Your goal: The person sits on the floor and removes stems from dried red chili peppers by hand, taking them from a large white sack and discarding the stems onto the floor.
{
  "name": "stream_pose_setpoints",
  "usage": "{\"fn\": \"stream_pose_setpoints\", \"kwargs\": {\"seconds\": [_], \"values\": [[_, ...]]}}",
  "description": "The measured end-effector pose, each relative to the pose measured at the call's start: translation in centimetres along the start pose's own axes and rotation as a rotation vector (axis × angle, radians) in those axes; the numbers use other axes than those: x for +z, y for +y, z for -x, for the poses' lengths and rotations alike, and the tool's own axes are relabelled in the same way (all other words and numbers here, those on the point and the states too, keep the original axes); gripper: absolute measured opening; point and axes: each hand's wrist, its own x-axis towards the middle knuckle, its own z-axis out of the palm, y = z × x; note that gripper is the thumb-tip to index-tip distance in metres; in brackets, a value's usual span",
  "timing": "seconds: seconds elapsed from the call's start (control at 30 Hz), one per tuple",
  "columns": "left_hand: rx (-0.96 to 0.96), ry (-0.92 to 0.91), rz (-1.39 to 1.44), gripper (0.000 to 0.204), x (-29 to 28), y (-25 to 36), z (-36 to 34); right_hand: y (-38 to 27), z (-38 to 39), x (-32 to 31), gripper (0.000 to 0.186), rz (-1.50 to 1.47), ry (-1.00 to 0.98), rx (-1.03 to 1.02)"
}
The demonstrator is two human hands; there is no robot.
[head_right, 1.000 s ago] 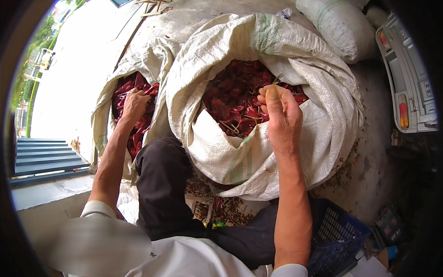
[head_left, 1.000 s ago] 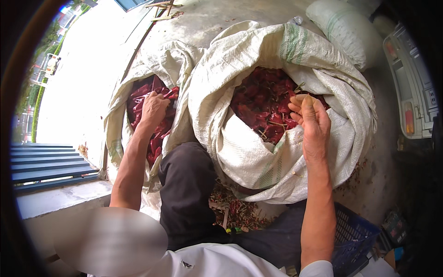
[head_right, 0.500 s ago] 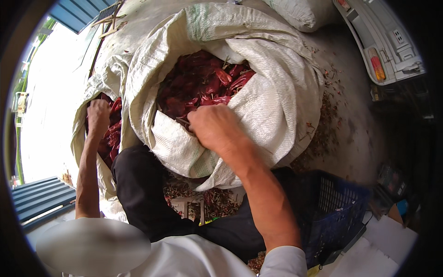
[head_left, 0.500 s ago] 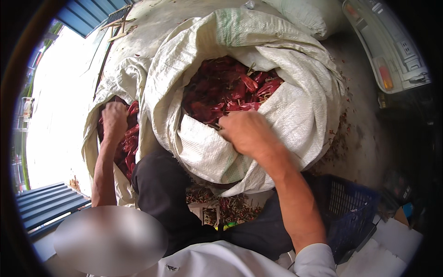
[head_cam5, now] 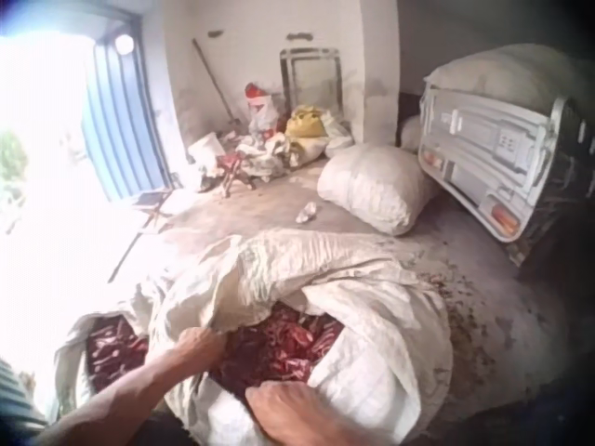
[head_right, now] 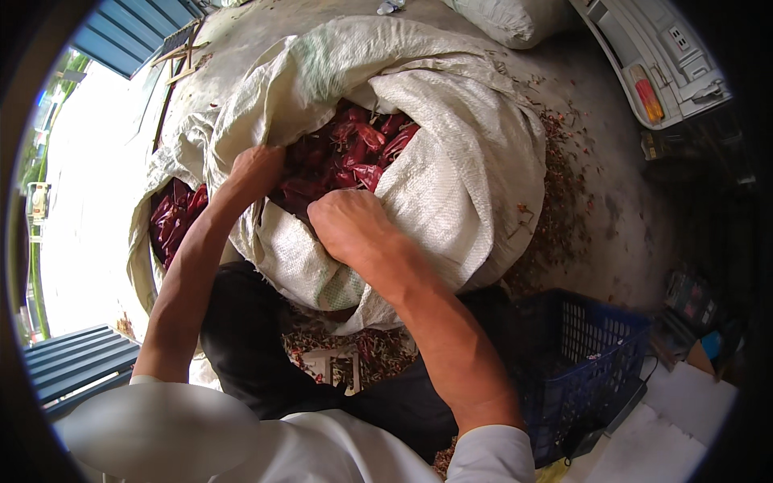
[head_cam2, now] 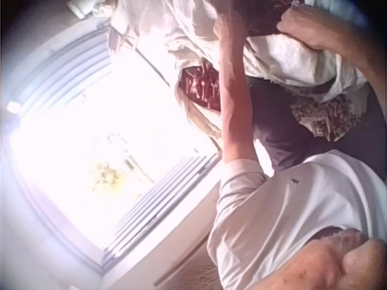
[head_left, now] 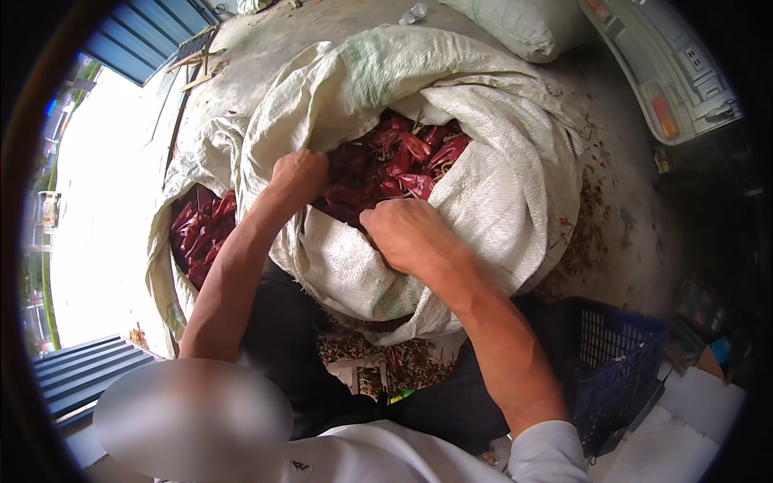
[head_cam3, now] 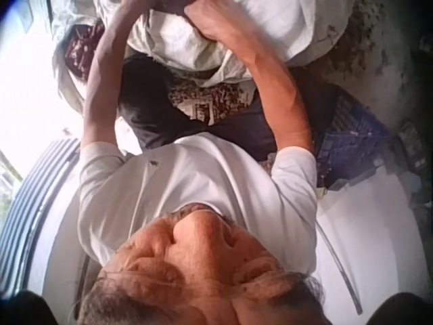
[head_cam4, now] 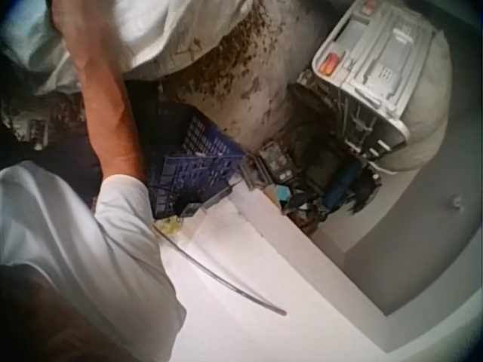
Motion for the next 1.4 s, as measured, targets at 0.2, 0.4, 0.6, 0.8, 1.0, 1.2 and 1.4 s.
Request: {"fn": "stream_pose_setpoints", "kwargs": {"seconds": [0.2,0.4,0.6,0.8,1.0,1.2,1.4], "values": [[0.173,0.361,0.521,0.032,-1.2,-0.2,3.3,0.9,0.2,-0.1,0.019,-0.099,0.137,0.069],[0.25,0.32,1.438,0.021,-4.3,3.0,6.2,0.8,0.2,-2.4,0.041,-0.279,0.456,0.128],[0.363,0.281,1.751,0.014,-3.5,5.4,5.5,1.1,-0.2,-3.0,0.044,-0.441,0.553,0.181],[0.256,0.266,1.39,0.01,-4.2,8.1,7.0,0.5,0.8,-3.8,0.041,-0.304,0.44,0.298],[0.294,0.543,1.107,0.026,-3.5,9.0,6.7,1.8,0.1,-2.0,0.034,-0.25,0.515,0.279],[0.263,0.559,1.229,0.028,-3.1,9.1,6.5,2.0,-0.1,-2.2,0.034,-0.329,0.481,0.257],[0.184,0.649,1.345,0.029,-3.1,9.2,6.4,2.2,-0.6,-2.0,0.04,-0.582,0.53,0.245]]}}
